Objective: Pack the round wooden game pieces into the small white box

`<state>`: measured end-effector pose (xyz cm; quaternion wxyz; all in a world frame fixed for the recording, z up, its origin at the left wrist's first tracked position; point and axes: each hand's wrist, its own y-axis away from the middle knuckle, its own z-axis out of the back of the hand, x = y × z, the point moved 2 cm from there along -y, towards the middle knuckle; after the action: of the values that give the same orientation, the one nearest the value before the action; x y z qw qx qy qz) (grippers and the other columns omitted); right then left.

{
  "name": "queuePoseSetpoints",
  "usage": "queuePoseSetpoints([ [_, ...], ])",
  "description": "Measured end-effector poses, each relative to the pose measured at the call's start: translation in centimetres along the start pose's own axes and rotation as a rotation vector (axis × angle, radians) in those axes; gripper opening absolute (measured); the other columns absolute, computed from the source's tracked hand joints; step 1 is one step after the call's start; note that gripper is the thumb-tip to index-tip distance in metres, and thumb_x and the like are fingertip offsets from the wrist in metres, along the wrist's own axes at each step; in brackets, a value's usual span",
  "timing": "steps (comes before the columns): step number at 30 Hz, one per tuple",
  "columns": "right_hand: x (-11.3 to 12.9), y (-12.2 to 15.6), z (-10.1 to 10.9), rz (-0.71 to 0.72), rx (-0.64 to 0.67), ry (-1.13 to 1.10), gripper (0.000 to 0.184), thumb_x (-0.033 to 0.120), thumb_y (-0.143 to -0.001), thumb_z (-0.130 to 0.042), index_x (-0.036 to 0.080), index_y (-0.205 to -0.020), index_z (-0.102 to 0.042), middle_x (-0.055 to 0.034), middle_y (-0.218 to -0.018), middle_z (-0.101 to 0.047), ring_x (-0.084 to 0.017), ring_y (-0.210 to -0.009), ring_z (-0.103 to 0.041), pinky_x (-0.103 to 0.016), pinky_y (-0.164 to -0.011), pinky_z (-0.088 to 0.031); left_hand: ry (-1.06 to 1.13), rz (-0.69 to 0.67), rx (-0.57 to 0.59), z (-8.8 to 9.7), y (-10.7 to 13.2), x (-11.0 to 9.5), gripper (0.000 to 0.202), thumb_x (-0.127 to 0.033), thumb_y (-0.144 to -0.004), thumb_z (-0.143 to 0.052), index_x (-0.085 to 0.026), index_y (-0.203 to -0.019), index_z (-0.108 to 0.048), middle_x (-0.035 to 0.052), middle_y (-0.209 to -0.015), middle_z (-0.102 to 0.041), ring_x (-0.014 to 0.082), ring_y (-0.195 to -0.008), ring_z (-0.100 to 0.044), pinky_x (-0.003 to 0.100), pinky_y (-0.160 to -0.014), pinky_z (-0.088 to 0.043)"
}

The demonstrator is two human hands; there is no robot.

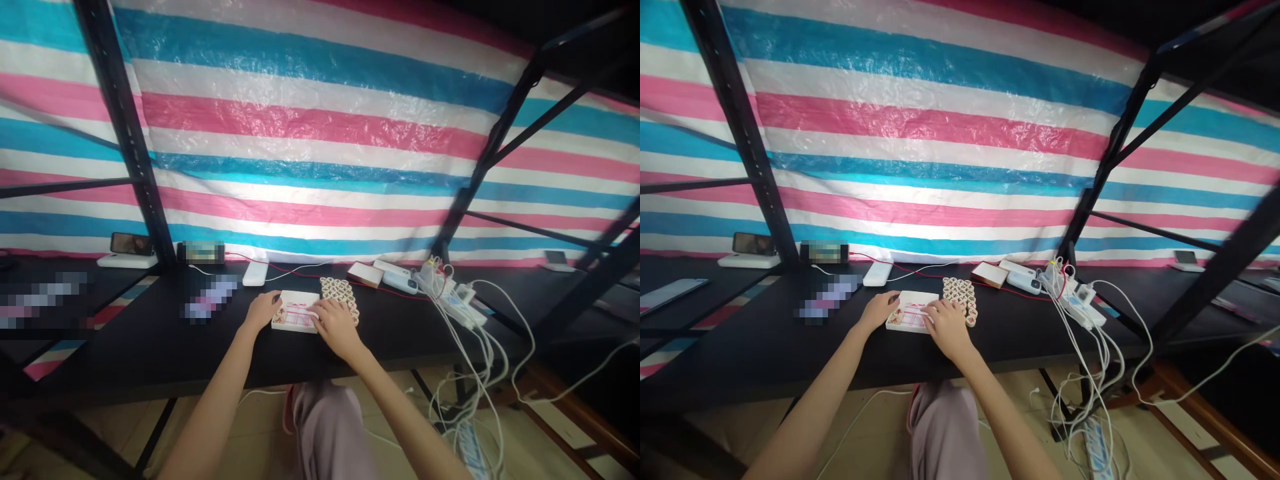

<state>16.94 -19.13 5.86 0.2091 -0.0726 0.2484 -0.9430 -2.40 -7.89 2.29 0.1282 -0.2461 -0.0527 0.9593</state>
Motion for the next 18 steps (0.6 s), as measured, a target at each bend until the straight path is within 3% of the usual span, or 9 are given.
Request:
queuePoseSetpoints([
  [4, 1.3, -4.6, -2.5, 0.217, 0.274, -0.114, 0.025, 0.031, -0.088, -0.049, 0.03, -0.111, -0.058, -0.0012, -0.115, -0.057, -0.017, -0.101, -0.048, -0.03, -0.081, -0.033, 0.001, 0.009, -0.009, 0.0, 0.1, 0.0, 0.036, -0.029, -0.083, -0.043, -0.021, -0.113, -0.06, 0.0053, -0.08, -0.066, 0.0183, -0.078, -0.06, 0.024, -0.064, -0.039],
  [7, 1.7, -6.0, -4.0, 0.275, 0.321, -0.147, 0.022, 0.027, -0.089, -0.046, 0.029, -0.107, -0.06, -0.0004, -0.115, -0.057, -0.016, -0.101, -0.048, -0.03, -0.082, -0.033, -0.005, 0.003, -0.009, 0.0, 0.1, 0.0, 0.036, -0.03, -0.083, -0.044, -0.02, -0.113, -0.06, 0.0061, -0.084, -0.067, 0.0189, -0.08, -0.061, 0.024, -0.065, -0.039],
  [10, 1.7, -6.0, -4.8, 0.262, 0.284, -0.085, 0.025, 0.019, -0.091, -0.04, 0.025, -0.106, -0.059, -0.0029, -0.114, -0.057, -0.017, -0.102, -0.047, -0.031, -0.083, -0.032, -0.013, -0.01, -0.017, -0.1, 0.0, 0.0, 0.036, -0.029, -0.083, -0.043, -0.02, -0.114, -0.059, 0.0063, -0.087, -0.067, 0.0193, -0.08, -0.061, 0.025, -0.066, -0.039],
  [12, 1.4, -5.8, -5.0, 0.226, 0.275, -0.053, 0.022, 0.022, -0.09, -0.042, 0.022, -0.105, -0.058, -0.0045, -0.113, -0.057, -0.018, -0.103, -0.047, -0.031, -0.083, -0.033, -0.007, -0.008, -0.019, -0.1, -0.1, 0.1, 0.036, -0.029, -0.083, -0.042, -0.02, -0.114, -0.059, 0.0059, -0.086, -0.067, 0.019, -0.079, -0.06, 0.025, -0.066, -0.039],
  [18, -0.7, -5.6, -5.5, 0.003, 0.289, -0.02, 0.014, 0.021, -0.085, -0.05, 0.016, -0.095, -0.058, -0.0077, -0.1, -0.061, -0.018, -0.089, -0.056, -0.03, -0.08, -0.034, -0.002, -0.016, -0.006, -0.1, 0.0, 0.1, 0.038, -0.032, -0.083, -0.041, -0.019, -0.115, -0.058, 0.0045, -0.078, -0.065, 0.0182, -0.075, -0.06, 0.024, -0.062, -0.038],
])
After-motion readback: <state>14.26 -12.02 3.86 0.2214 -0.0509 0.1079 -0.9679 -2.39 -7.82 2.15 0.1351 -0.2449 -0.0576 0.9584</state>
